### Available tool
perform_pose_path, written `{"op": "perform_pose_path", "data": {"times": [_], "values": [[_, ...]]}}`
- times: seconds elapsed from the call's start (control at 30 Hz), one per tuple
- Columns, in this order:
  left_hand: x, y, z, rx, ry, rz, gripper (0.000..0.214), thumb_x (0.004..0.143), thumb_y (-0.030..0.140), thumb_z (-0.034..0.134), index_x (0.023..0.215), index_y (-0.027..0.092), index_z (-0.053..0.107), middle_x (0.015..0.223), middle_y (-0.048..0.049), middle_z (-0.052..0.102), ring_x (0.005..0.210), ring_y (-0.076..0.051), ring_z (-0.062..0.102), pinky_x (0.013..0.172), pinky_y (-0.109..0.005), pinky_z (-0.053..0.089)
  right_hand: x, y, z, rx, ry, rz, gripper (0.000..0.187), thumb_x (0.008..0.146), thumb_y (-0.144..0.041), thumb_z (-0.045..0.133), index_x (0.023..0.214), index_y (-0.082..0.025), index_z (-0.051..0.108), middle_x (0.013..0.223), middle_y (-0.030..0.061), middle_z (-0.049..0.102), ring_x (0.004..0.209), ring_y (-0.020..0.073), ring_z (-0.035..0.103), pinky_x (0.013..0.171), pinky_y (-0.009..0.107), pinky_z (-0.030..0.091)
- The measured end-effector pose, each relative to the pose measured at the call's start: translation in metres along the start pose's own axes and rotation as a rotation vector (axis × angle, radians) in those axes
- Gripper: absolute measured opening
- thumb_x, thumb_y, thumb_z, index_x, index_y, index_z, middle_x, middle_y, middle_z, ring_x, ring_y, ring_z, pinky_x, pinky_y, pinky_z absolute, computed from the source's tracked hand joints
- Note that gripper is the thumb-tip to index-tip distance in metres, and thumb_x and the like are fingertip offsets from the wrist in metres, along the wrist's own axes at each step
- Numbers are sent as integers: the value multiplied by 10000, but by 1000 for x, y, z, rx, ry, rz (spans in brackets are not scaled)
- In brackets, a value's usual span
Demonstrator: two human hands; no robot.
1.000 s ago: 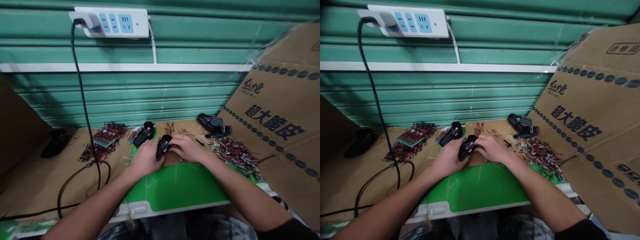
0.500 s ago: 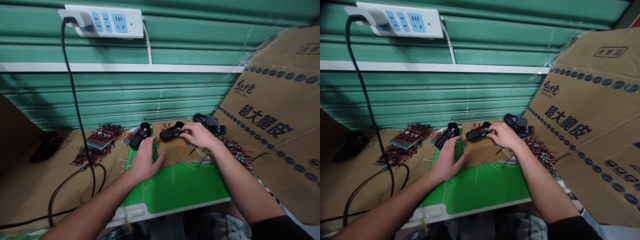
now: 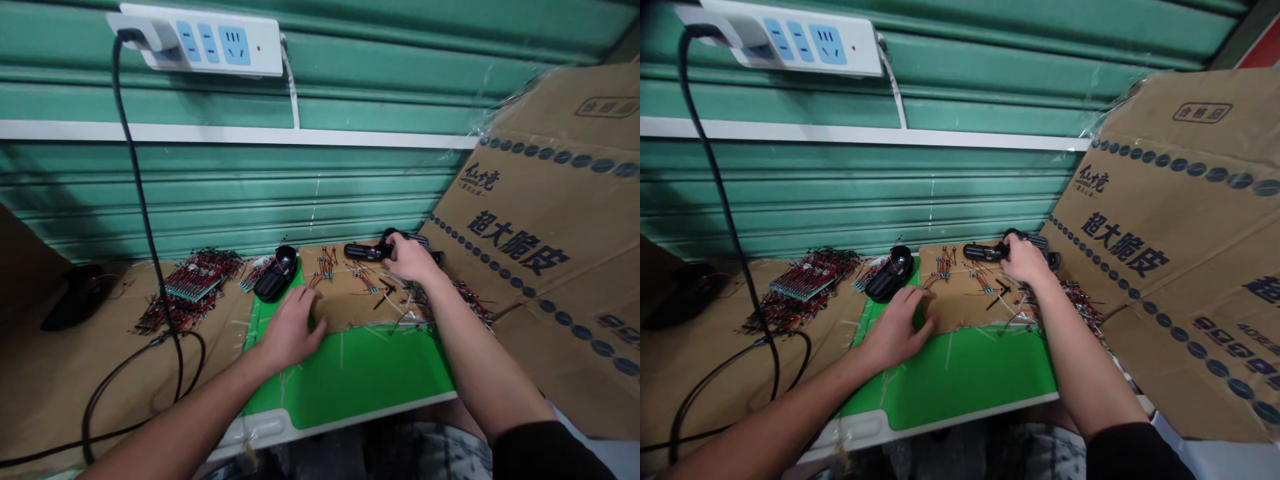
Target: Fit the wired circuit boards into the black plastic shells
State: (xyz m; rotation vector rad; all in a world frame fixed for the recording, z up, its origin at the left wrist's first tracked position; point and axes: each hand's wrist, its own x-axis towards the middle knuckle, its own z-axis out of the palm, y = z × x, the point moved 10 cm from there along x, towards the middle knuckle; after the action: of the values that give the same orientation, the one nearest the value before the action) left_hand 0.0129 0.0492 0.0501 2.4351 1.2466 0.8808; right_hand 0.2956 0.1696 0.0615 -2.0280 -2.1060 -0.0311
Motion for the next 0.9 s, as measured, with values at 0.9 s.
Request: {"op": "perform_pose_path", "data": {"times": [0.9], "values": [[2, -8, -11, -102, 140, 4, 212, 878, 180, 617, 1085, 218, 591, 1060, -97, 667, 1037, -277, 644, 928, -450, 545, -61, -45, -96, -163, 367, 103, 331, 992, -392, 522, 1042, -129, 717, 1001, 227, 735, 918, 364, 701, 822, 432, 514]]}}
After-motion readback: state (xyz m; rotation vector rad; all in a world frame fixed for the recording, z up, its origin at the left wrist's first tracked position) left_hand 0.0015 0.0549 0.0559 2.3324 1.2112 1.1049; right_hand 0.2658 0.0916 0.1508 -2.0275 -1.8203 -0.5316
